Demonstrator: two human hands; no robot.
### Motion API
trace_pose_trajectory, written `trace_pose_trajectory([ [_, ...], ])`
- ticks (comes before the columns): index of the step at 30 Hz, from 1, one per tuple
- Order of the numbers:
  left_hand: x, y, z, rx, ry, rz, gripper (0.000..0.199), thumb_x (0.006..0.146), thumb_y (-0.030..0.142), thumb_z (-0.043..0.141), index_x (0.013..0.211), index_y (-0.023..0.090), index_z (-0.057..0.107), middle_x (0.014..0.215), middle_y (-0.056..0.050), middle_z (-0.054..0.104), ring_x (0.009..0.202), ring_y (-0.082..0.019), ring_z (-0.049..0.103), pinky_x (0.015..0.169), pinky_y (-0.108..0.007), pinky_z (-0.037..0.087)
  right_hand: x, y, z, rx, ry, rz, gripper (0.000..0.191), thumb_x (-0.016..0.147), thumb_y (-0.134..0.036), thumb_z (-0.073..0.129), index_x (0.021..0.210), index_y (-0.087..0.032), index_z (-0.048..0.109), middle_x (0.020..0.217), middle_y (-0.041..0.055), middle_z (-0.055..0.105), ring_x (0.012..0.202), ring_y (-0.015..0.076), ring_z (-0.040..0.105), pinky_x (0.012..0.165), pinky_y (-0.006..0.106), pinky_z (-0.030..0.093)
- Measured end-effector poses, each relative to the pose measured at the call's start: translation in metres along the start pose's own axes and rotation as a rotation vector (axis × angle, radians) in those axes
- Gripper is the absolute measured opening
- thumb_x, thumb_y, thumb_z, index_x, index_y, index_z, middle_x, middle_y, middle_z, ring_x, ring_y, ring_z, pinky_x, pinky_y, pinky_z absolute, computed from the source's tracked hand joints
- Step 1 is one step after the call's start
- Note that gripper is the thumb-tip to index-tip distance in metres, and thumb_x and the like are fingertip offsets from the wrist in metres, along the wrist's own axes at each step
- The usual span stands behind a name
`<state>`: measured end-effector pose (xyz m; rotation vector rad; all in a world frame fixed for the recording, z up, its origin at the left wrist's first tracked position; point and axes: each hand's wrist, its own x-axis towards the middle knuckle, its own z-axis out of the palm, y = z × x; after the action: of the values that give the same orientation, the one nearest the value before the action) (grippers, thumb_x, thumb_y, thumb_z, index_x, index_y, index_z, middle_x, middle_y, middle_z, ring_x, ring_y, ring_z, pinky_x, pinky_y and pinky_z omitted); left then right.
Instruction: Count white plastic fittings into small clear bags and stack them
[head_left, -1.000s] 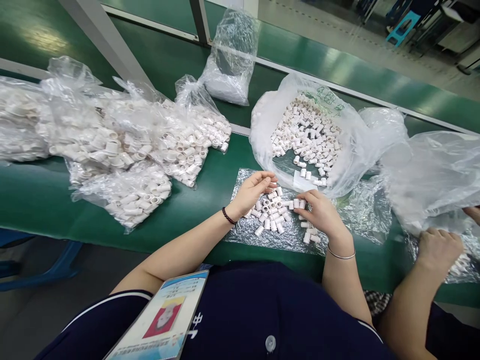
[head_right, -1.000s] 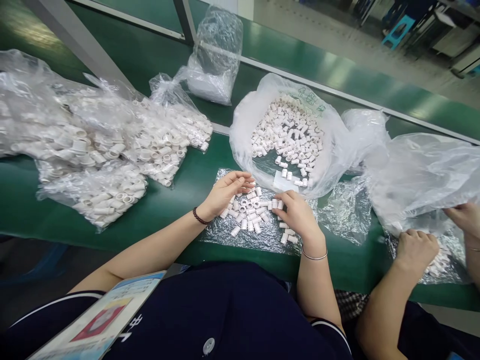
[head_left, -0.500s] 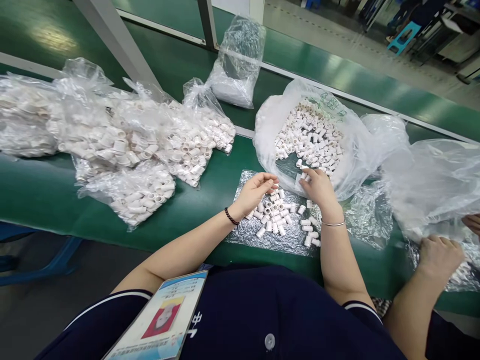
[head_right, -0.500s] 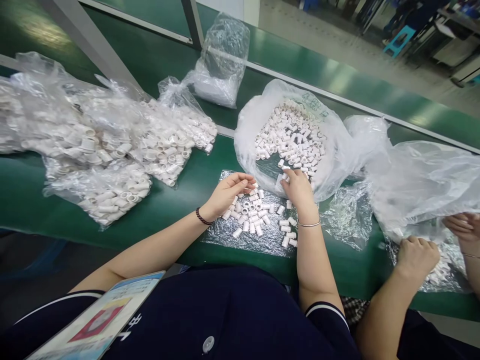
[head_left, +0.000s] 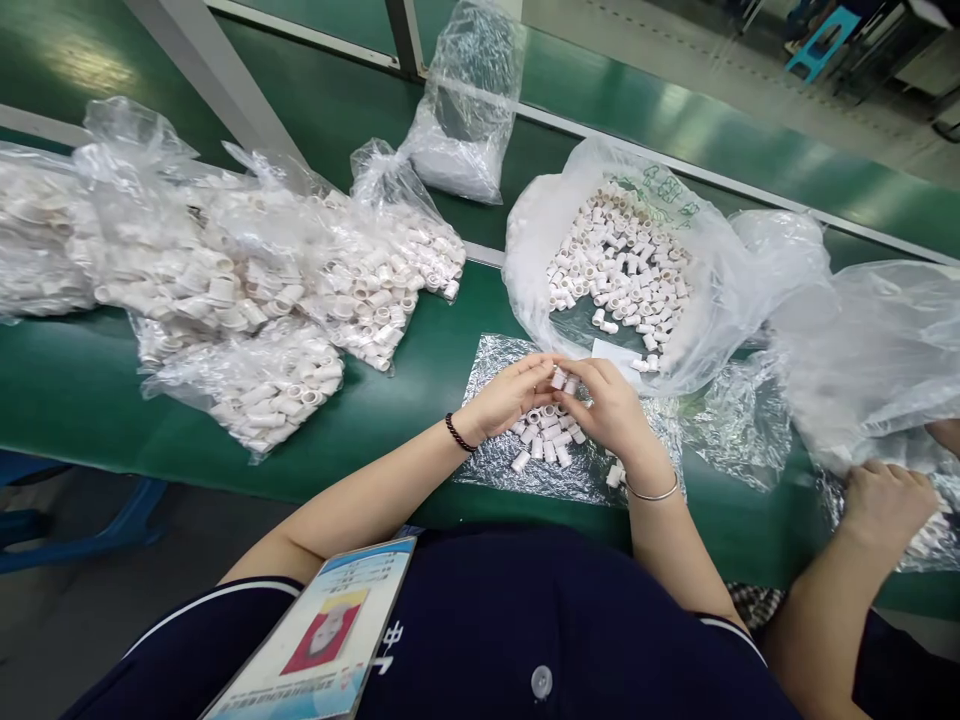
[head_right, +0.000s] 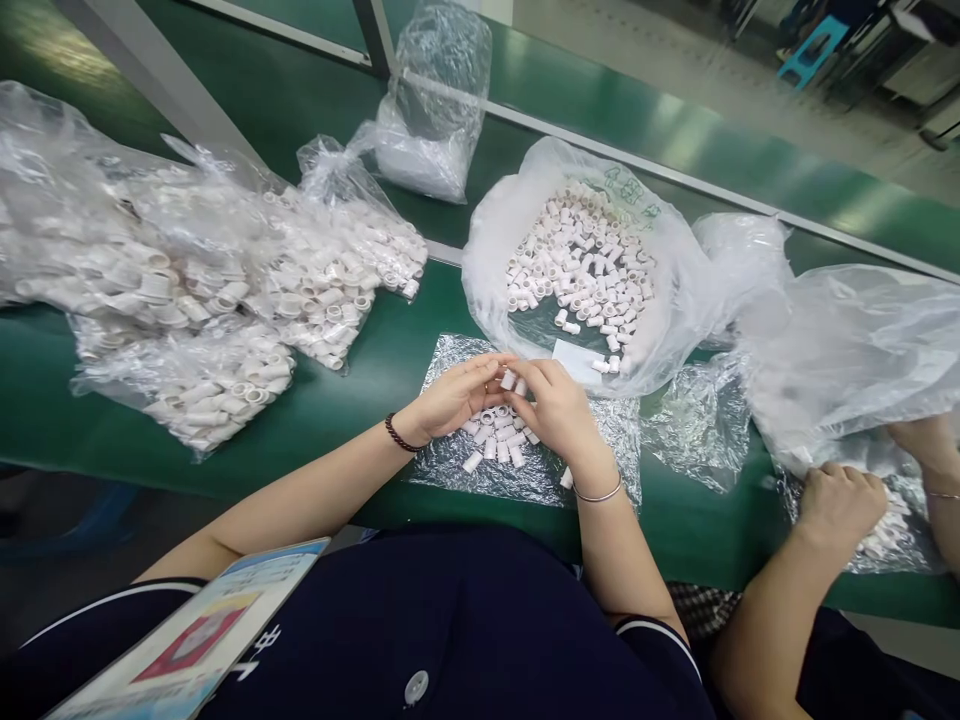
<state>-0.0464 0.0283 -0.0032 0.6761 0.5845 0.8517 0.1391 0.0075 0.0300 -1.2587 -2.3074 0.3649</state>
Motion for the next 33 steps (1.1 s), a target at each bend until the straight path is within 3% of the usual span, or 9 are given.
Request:
trace_pose_trajectory([
  [12,0.002,0.001,-0.001,-0.033,-0.068,-0.006,0.036,0.091,0.05,0.065,0.104,0.018,0.074,0.104,-0.009,0.07,0.096,-0.017,0.064,0.084,-0.029,0.054,-0.007,0.008,0.01,0.1,0.046,0.018,0.036,0.097,-0.032,0.061,0.132,-0.027,0.056,0.116,0.01,0.068,0.108,0.0274,0.062,0.091,0.047,0.055],
  [28,-0.001,-0.003,0.001,0.018,-0.014,-0.052,0.037,0.085,0.052,0.072,0.108,0.022,0.073,0.108,-0.007,0.067,0.102,-0.018,0.061,0.085,-0.028,0.052,-0.007,0.003,0.013,-0.054,0.039,-0.054,0.03,0.097,-0.029,0.058,0.125,-0.022,0.063,0.113,0.0123,0.069,0.1,0.0279,0.063,0.088,0.047,0.056],
  [33,-0.002,-0.001,0.004,0.025,-0.065,-0.037,0.035,0.09,0.049,0.067,0.108,0.019,0.071,0.112,-0.01,0.069,0.108,-0.021,0.064,0.096,-0.036,0.051,-0.009,0.004,0.002,-0.037,0.072,-0.028,0.029,0.096,-0.024,0.055,0.123,-0.023,0.063,0.109,0.0111,0.07,0.1,0.0269,0.064,0.086,0.045,0.057],
])
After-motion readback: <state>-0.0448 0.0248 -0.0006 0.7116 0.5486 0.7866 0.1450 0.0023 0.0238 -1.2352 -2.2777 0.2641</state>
